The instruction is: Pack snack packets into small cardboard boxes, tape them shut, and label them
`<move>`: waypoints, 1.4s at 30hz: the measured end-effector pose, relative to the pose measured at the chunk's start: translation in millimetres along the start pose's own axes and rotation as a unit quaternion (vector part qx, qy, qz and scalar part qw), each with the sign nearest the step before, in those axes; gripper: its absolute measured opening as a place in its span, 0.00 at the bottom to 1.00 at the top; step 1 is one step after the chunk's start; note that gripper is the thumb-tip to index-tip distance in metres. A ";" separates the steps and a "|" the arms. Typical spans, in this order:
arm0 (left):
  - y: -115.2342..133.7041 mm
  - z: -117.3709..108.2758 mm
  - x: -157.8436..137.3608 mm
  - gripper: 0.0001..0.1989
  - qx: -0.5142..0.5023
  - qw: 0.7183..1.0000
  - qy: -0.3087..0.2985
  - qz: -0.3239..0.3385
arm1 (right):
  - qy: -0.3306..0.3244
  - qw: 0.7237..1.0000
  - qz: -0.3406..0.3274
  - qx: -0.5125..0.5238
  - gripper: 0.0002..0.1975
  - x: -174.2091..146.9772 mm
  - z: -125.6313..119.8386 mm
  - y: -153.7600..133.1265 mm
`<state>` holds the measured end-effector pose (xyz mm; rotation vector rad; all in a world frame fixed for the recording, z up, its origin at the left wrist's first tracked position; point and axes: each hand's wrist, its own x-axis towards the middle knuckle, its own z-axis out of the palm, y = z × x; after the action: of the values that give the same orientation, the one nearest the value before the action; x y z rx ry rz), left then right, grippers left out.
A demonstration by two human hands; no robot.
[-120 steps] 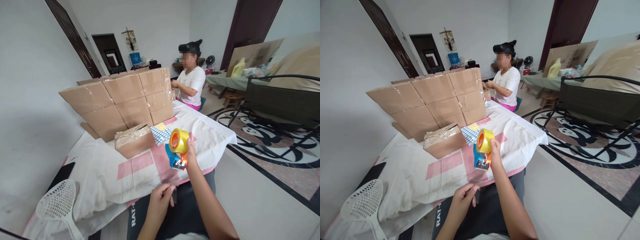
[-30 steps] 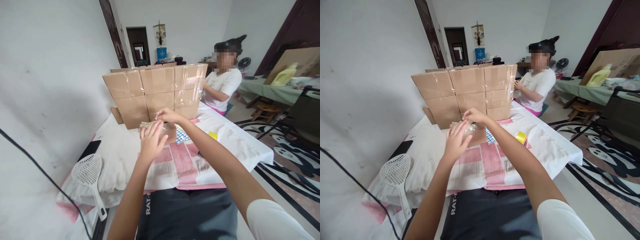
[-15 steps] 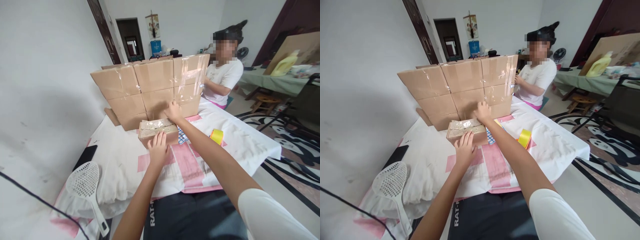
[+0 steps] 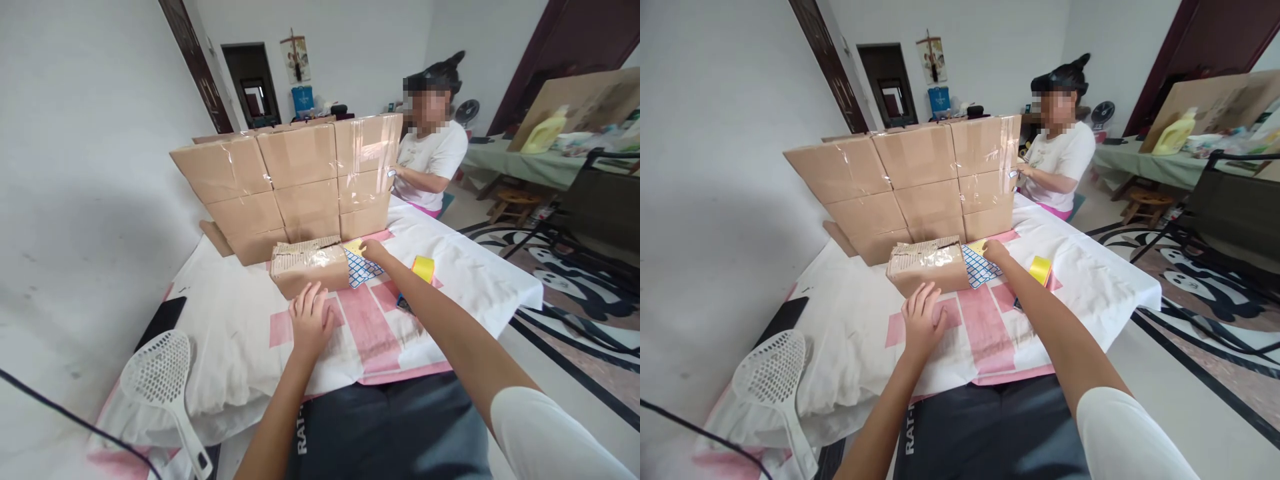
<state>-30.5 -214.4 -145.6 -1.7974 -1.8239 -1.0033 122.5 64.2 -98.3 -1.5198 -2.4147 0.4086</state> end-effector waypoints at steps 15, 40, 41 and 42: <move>-3.7 9.6 -12.6 0.14 -0.148 0.980 -0.071 -0.112 | -0.036 0.984 -0.162 0.065 0.05 -43.3 -4.4 -0.4; 78.6 -12.4 17.2 0.10 -0.511 0.806 -0.100 -0.283 | 0.219 0.892 -0.242 0.312 0.11 -229.7 10.1 -29.9; 78.0 -12.4 16.3 0.10 -0.511 0.804 -0.105 -0.285 | 0.223 0.893 -0.239 0.310 0.12 -230.8 12.5 -29.4; 77.7 -12.4 15.5 0.10 -0.511 0.802 -0.109 -0.288 | 0.237 0.891 -0.231 0.310 0.14 -231.8 15.0 -29.2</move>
<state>41.0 -218.6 -109.5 -1.9070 -2.2338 -2.4850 190.1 -159.1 -117.1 -0.6452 -1.8974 0.5538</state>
